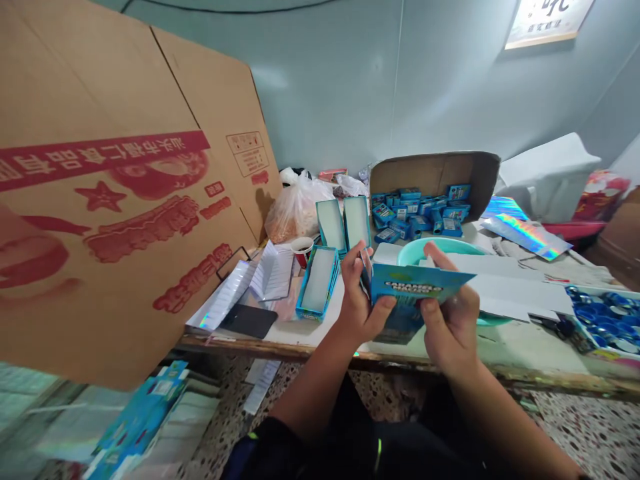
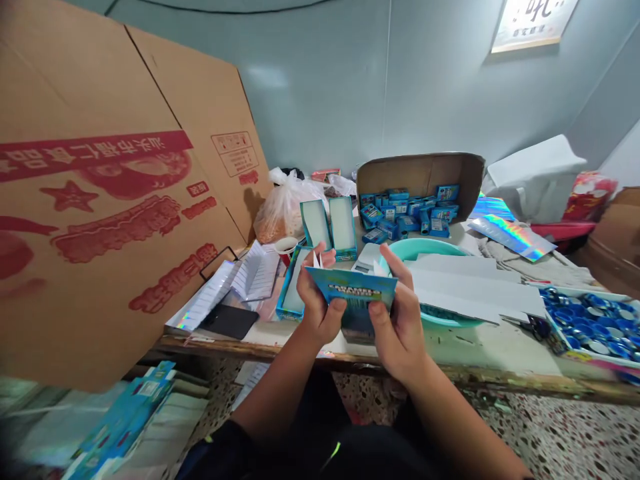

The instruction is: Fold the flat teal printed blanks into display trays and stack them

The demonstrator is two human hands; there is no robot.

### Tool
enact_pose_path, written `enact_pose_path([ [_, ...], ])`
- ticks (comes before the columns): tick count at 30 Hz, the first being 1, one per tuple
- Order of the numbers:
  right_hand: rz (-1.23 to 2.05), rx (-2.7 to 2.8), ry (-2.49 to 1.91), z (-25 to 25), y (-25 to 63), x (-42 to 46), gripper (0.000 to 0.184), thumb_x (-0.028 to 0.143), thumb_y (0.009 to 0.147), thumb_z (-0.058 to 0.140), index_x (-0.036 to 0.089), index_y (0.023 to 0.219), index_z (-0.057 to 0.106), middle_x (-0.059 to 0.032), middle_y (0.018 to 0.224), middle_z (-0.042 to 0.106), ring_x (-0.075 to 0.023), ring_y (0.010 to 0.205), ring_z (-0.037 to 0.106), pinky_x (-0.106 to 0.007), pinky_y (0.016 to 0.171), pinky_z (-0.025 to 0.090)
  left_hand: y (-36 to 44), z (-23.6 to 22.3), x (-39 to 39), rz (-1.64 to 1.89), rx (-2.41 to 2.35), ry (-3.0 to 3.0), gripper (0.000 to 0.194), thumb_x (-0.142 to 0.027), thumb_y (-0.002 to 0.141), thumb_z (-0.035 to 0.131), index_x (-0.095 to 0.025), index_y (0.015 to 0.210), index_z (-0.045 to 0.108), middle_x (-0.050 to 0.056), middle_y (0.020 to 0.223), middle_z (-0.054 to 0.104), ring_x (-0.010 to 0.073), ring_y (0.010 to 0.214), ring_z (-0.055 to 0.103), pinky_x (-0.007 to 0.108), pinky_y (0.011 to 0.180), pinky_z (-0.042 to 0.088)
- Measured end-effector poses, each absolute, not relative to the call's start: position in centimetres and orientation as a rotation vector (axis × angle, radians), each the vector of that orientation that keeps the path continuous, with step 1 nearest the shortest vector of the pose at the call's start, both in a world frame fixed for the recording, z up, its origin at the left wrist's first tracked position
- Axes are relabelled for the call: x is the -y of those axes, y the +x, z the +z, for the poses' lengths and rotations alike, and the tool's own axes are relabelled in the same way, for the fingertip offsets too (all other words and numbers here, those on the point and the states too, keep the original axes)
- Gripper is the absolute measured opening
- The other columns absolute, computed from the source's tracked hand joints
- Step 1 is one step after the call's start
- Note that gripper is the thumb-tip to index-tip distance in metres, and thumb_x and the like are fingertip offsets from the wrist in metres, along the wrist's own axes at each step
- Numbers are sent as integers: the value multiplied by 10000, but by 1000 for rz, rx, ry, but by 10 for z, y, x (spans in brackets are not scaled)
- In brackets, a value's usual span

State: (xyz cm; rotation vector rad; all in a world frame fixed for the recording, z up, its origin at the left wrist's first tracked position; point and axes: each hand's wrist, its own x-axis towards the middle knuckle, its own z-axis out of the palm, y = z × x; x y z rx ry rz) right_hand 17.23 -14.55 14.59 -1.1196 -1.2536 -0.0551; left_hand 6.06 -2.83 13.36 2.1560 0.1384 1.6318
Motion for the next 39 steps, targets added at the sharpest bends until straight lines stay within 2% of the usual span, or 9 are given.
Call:
enact_pose_path([
  [5,103,1277,-988,129,178,125,426,605,1028,433,269,1116,679,-108,1594,439,-356,1478,412,-602,1182,374,54,102,6,1603,-487,2310,612,-793,906,374,-277,1098,641,149,1501,442,342,1369,493,599,1117,435],
  [8,311,1201,-899,98,173,120,310,529,1003,555,253,904,654,-108,1382,629,-336,1354,558,-569,1126,444,45,67,7,1645,-443,2339,697,-895,828,369,-251,813,634,135,1347,563,321,1230,583,577,1021,511],
  [10,415,1066,-837,80,166,120,132,398,955,679,294,1010,620,-74,1269,693,-302,1276,625,-520,1040,517,40,52,14,1740,-220,2296,609,-803,896,410,-237,769,596,121,1339,592,304,1196,616,560,986,541],
  [12,488,942,-774,69,161,122,409,279,899,751,377,1236,540,-46,1303,685,-268,1224,660,-475,980,556,37,45,24,1824,-50,2186,462,-615,968,491,-217,736,531,100,1359,608,287,1194,635,556,1010,538],
  [15,507,912,-764,58,160,127,630,231,849,791,393,1381,495,-69,1488,572,-267,1316,604,-480,1072,511,37,39,39,1815,-112,1935,184,-369,946,603,-230,859,520,95,1319,658,268,1208,650,570,1104,482],
  [19,530,1006,-881,22,167,134,313,229,889,738,300,1182,656,-94,1449,604,-270,1379,554,-447,1107,490,32,14,55,1505,-353,1681,344,-288,922,643,-278,1207,450,126,1403,627,263,1346,582,536,1122,474],
  [27,224,1444,-1248,-22,163,152,254,135,1010,450,242,999,680,-95,1215,702,-228,1294,603,-460,1068,485,1,-26,58,1308,-851,1922,63,-228,991,546,-210,956,596,121,1308,642,263,1350,566,502,1131,459],
  [32,90,1855,-1417,10,160,170,239,228,975,619,250,1211,648,-43,1074,758,-251,1140,673,-581,1188,235,3,-20,51,1269,-867,2199,116,-134,971,546,-209,1029,613,111,1274,652,243,1291,617,476,1085,525],
  [39,138,2133,-1889,10,138,176,218,100,838,721,212,1023,701,-31,989,730,-227,881,699,-421,965,387,2,-30,65,1189,-727,2358,327,-29,934,519,-226,1183,594,137,1470,521,249,1454,488,461,1145,510],
])
